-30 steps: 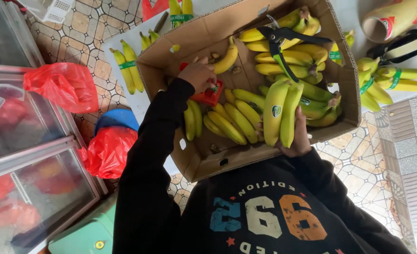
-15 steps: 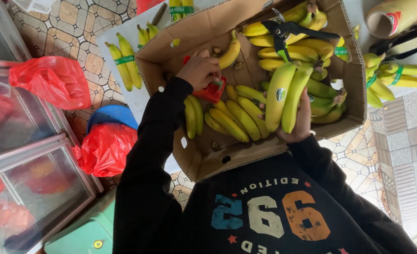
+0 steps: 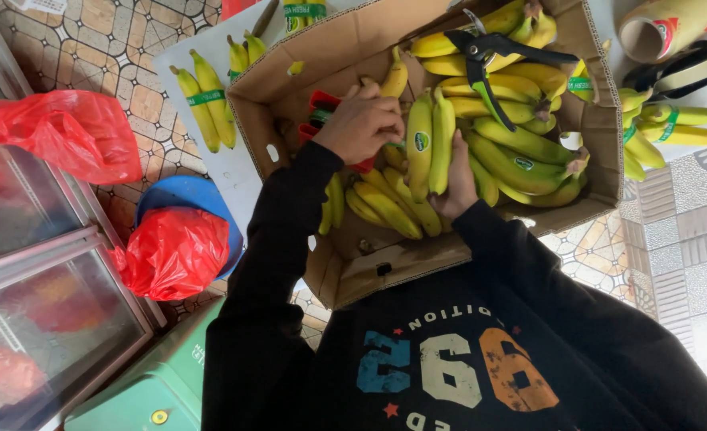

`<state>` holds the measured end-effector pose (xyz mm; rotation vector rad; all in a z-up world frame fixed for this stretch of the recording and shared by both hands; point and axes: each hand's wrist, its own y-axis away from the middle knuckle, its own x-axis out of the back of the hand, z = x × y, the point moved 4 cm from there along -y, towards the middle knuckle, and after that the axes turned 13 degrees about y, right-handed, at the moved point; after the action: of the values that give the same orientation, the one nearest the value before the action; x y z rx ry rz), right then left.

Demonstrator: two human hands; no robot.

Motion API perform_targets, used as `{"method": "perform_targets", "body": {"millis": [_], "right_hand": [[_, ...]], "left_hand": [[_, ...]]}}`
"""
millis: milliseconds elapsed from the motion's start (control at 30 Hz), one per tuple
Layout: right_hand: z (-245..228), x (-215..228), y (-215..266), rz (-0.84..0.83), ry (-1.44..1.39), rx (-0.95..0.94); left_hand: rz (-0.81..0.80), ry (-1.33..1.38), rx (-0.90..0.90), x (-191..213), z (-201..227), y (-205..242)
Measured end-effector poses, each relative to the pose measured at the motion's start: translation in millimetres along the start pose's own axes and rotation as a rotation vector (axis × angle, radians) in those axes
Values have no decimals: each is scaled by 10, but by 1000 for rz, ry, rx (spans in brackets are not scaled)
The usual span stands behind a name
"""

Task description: Applying green tape to the stems of banana bunches to bundle them.

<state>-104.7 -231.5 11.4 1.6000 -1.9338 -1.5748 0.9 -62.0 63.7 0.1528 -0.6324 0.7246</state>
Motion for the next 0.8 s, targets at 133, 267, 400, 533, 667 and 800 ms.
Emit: {"method": "perform_targets", "body": {"millis": [133,267,400,533,667,800], "right_hand": [[-14,-283,114,0,94,50],[24,-283,23,10,107,94],[147,-81,-115,-31,121,92],[67,-226,28,-32,136,122],[113,-205,8,-27,103,130],[140,-194,42,-9,73,114]], "left_hand": [[152,106,-46,-109,419,-88],[286,286,-36,-401,317,-191],[141,-129,28,-768,-17,-226],[137,-167,84,-775,82,-251],[184,-232,64,-802,81,-254],[202,-251,48,-831,101,-249]]}}
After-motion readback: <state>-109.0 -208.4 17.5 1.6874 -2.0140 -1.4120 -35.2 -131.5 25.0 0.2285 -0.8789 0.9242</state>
